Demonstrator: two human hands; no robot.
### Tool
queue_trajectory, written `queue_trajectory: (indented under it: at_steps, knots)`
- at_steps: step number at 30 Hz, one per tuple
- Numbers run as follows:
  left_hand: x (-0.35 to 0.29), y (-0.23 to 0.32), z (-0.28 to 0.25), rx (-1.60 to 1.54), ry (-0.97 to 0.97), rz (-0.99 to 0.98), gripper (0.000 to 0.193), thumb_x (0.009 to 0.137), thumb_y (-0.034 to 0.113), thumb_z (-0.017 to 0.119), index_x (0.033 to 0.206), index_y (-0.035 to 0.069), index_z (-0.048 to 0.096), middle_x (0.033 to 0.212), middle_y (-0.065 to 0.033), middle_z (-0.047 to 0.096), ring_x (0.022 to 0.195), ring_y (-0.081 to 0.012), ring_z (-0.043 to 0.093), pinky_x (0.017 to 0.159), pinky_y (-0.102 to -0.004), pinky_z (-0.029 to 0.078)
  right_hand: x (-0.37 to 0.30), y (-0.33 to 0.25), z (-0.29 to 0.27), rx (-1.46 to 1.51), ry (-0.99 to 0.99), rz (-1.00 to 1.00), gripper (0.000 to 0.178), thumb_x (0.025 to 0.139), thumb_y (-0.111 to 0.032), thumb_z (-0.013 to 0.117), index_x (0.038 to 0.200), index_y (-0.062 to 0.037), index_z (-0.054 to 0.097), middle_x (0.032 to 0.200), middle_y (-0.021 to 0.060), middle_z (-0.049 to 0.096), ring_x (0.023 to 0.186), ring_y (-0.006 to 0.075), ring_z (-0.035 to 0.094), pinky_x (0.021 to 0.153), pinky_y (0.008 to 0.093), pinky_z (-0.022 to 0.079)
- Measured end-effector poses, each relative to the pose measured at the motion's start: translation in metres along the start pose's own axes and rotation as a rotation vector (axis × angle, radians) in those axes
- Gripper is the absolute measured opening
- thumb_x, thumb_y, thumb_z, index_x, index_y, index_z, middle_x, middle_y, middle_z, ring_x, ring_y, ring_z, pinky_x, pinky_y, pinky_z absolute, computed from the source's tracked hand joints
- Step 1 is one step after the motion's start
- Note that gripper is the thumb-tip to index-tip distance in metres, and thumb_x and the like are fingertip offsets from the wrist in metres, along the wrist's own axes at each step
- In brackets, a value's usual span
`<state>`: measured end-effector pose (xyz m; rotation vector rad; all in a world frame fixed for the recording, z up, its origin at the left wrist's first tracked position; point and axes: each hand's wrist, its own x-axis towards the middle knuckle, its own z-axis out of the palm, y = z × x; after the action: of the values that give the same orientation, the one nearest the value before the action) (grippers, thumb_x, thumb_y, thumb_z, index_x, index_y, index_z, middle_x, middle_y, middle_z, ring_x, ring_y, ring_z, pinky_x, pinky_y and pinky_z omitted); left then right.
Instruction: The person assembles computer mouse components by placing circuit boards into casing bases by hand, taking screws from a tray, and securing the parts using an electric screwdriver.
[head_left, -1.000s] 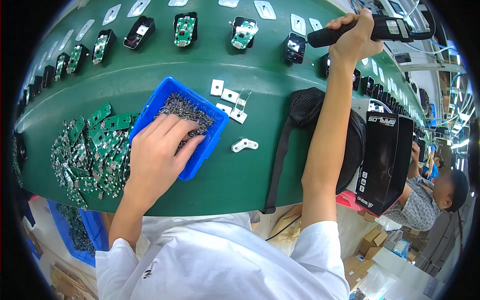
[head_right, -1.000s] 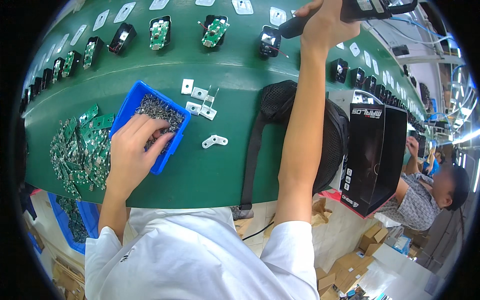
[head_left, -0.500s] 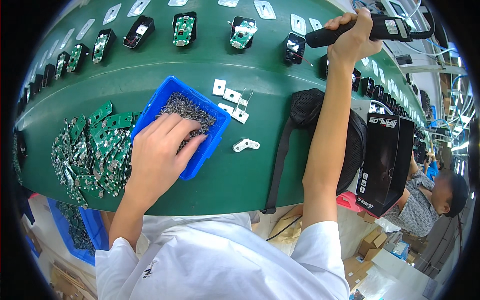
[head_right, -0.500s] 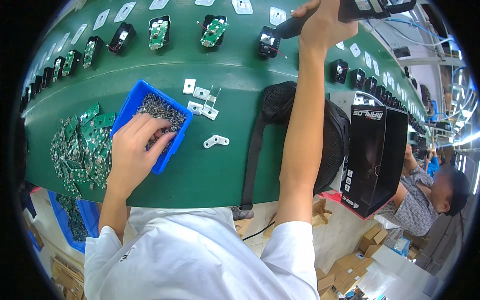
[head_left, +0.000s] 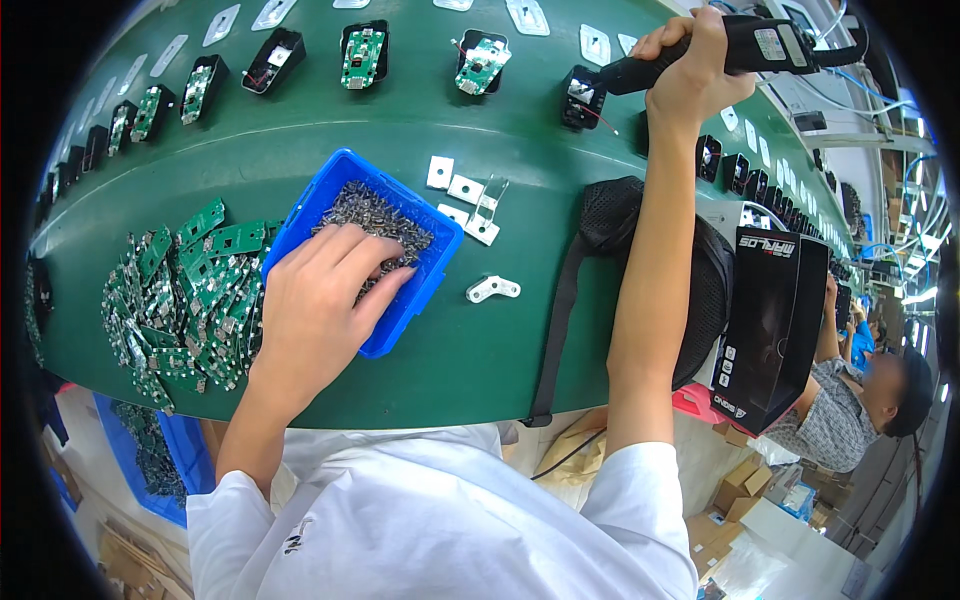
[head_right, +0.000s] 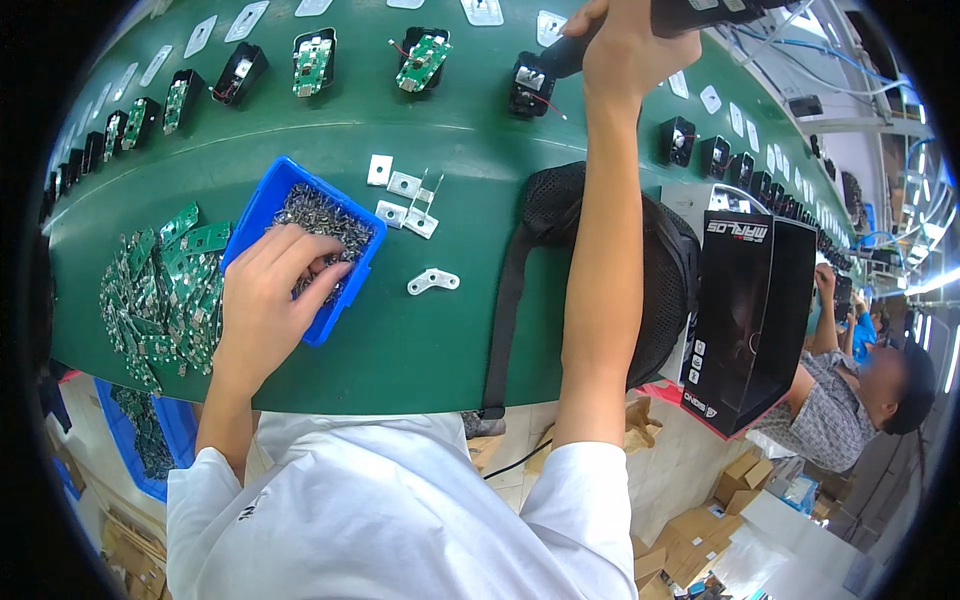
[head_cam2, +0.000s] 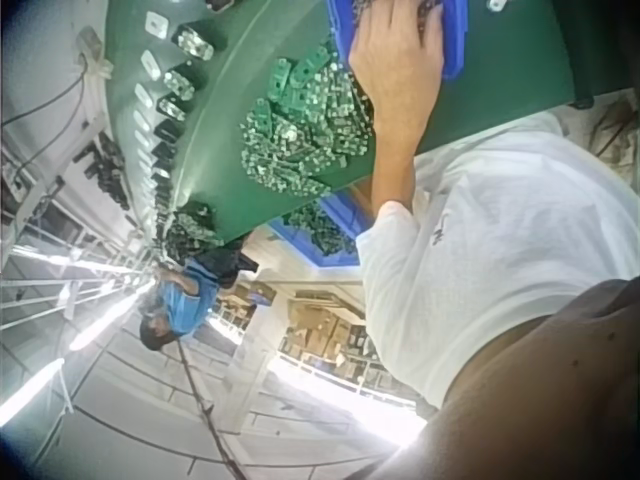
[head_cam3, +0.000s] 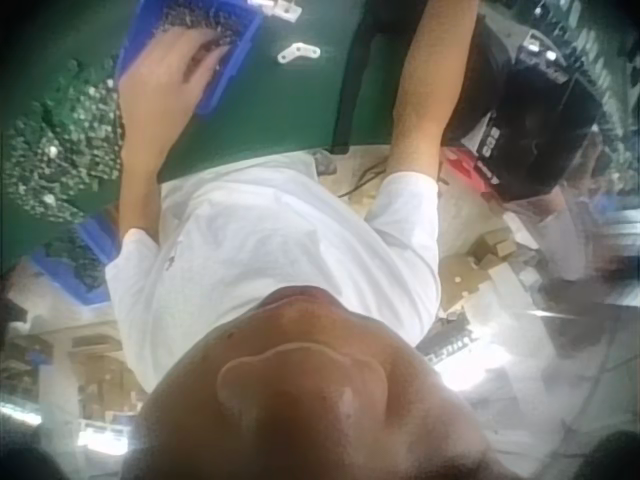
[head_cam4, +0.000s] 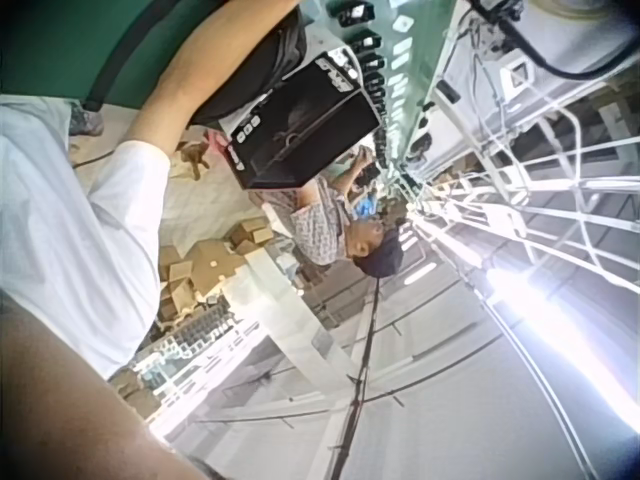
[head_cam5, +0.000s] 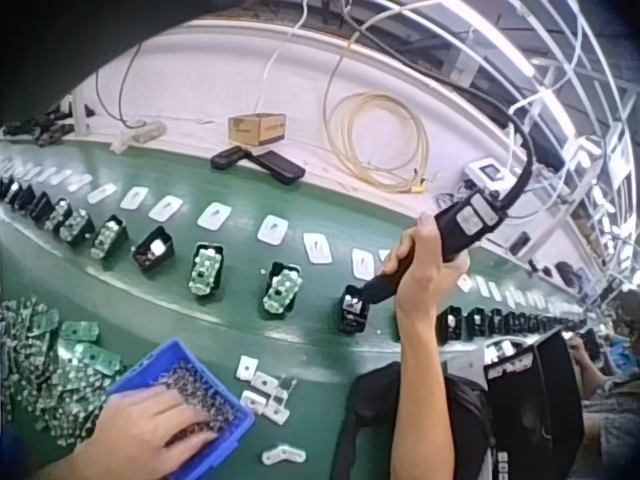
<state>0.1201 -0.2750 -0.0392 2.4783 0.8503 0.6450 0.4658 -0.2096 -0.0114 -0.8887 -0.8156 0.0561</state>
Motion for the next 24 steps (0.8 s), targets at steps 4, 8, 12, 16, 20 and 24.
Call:
queue_trajectory:
  at_steps: [4,8,12,16,20,24]
  knots:
    - [-0.001,-0.001,0.000,0.007,-0.008,-0.007,0.013,0.081,0.013,0.075,0.090,0.008,0.068,0.086,-0.0023,0.064,0.075,-0.0207,0.060,0.069,-0.0322,0.049,-0.004,0.007,0.002,-0.031,-0.059,-0.034,0.021,0.095,-0.020,0.063,0.083,-0.0036,0.059,0.056,0.0041,0.051,0.039,0.0141,0.047,0.040,0.0253,0.041]
    - [-0.003,-0.003,-0.001,0.031,-0.007,-0.011,0.013,0.082,0.013,0.075,0.091,0.008,0.067,0.086,-0.0023,0.063,0.075,-0.0210,0.060,0.070,-0.0323,0.049,-0.011,0.006,0.015,-0.093,-0.259,0.017,0.019,0.095,-0.018,0.062,0.083,-0.0031,0.059,0.055,0.0049,0.052,0.039,0.0145,0.046,0.039,0.0259,0.040]
    - [0.001,0.000,0.001,-0.022,0.007,0.005,0.013,0.080,0.010,0.075,0.091,0.006,0.070,0.085,-0.0031,0.064,0.073,-0.0203,0.059,0.070,-0.0308,0.048,0.021,0.032,-0.009,-0.001,-0.309,0.105,0.018,0.095,-0.017,0.062,0.084,-0.0023,0.060,0.055,0.0055,0.052,0.038,0.0147,0.046,0.039,0.0262,0.039]
    - [0.000,-0.002,0.000,-0.016,0.003,-0.011,0.014,0.080,0.009,0.076,0.092,0.005,0.070,0.085,-0.0034,0.065,0.073,-0.0205,0.058,0.070,-0.0307,0.048,0.023,0.043,-0.012,-0.001,-0.349,0.134,0.017,0.095,-0.016,0.061,0.085,-0.0016,0.060,0.056,0.0062,0.053,0.038,0.0149,0.046,0.039,0.0261,0.039]
    - [-0.002,-0.005,0.001,0.006,-0.017,-0.012,0.015,0.081,0.012,0.075,0.093,0.007,0.069,0.087,-0.0030,0.063,0.074,-0.0207,0.058,0.071,-0.0313,0.048,0.022,0.046,-0.009,-0.086,-0.386,0.102,0.016,0.095,-0.014,0.061,0.087,-0.0008,0.061,0.059,0.0074,0.054,0.040,0.0152,0.048,0.040,0.0256,0.040]
    - [-0.003,-0.008,0.000,0.037,-0.040,0.006,0.015,0.084,0.017,0.073,0.095,0.010,0.066,0.090,-0.0017,0.060,0.078,-0.0201,0.058,0.071,-0.0317,0.048,0.022,0.044,-0.007,-0.166,-0.424,0.060,0.014,0.095,-0.013,0.060,0.088,-0.0001,0.062,0.062,0.0086,0.056,0.042,0.0154,0.049,0.041,0.0250,0.040]
